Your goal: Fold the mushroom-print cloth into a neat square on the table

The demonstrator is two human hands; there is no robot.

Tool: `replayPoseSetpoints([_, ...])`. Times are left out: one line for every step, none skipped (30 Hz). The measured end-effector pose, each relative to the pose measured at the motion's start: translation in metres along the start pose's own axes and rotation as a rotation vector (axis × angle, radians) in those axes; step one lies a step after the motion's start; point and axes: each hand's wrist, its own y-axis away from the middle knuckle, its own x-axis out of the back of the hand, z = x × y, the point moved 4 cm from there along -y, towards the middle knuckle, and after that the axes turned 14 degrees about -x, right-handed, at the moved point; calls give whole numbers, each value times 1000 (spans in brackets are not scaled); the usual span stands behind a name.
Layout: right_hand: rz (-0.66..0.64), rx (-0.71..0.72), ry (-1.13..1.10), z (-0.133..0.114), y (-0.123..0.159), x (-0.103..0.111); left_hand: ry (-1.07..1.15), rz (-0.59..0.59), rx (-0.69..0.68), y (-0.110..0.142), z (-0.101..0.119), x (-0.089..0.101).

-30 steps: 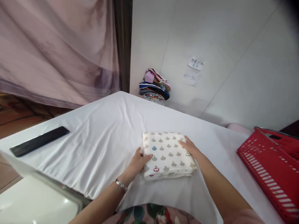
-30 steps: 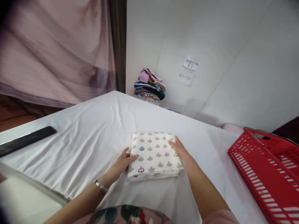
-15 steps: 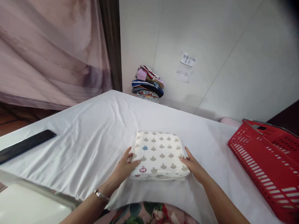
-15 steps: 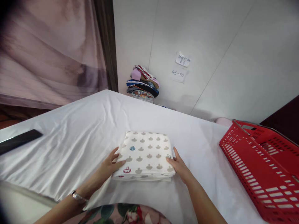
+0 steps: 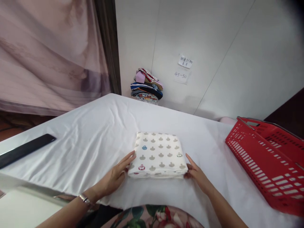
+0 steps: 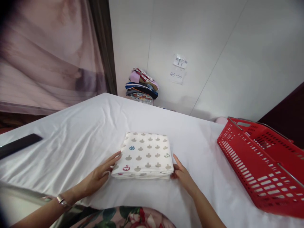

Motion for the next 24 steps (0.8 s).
replayPoseSetpoints([35, 73, 113, 2, -2, 2, -55, -32, -38, -1, 0, -1])
replayPoseSetpoints([79, 155, 244, 3, -4, 3, -113, -52, -72, -2, -1, -3])
replayPoseSetpoints([126, 241, 381, 3, -7, 5, -170, -60, -104, -3, -2, -4])
replayPoseSetpoints([170, 325, 514, 2, -10, 6, -226, -61, -136, -5, -3, -5])
replayPoseSetpoints([211, 407, 637, 1, -13, 7, -286, -57, -171, -8, -5, -6])
replayPoseSetpoints([254, 488, 743, -1, -16, 7, -354, -46, -204, -10, -6, -7])
replayPoseSetpoints([298, 570, 830, -4, -20, 8, -429, -37, -236, -13, -7, -6])
replayPoseSetpoints([340, 651, 899, -7, -23, 9, -507, -33, -266, -16, -8, -6])
replayPoseSetpoints([371, 727, 953, -9, -25, 9, -584, -34, -295, -18, -9, -5])
replayPoseSetpoints([384, 791, 994, -11, -28, 9, -655, -34, -325, -21, -9, -4])
replayPoseSetpoints([380, 840, 1022, -13, -30, 8, -714, -34, -362, -23, -9, -3])
replayPoseSetpoints([364, 876, 1036, -14, -32, 6, -755, -39, -404, -26, -9, -2])
replayPoseSetpoints([341, 903, 1037, -14, -34, 5, -779, -47, -446, -28, -8, -2])
replayPoseSetpoints([319, 924, 1025, -14, -34, 4, -788, -56, -481, -30, -6, -1])
replayPoseSetpoints([303, 937, 1002, -15, -34, 3, -784, -69, -503, -32, -5, 0])
replayPoseSetpoints([292, 945, 966, -16, -34, 2, -770, -85, -511, -34, -4, 1])
replayPoseSetpoints([283, 947, 922, -18, -32, 2, -745, -98, -504, -37, -2, 3])
replayPoseSetpoints([276, 944, 870, -21, -30, 2, -712, -104, -489, -40, 1, 6])
replayPoseSetpoints([268, 934, 812, -25, -27, 3, -668, -95, -471, -43, 5, 10])
replayPoseSetpoints([262, 921, 746, -31, -23, 4, -612, -74, -456, -47, 10, 16])
replayPoseSetpoints([253, 901, 668, -39, -19, 6, -543, -40, -441, -51, 16, 23])
replayPoseSetpoints([243, 870, 576, -49, -14, 8, -461, 7, -424, -56, 23, 33])
replayPoseSetpoints([231, 830, 468, -60, -10, 12, -369, 61, -403, -62, 31, 42])
replayPoseSetpoints([209, 779, 349, -71, -6, 16, -270, 121, -365, -68, 39, 53])
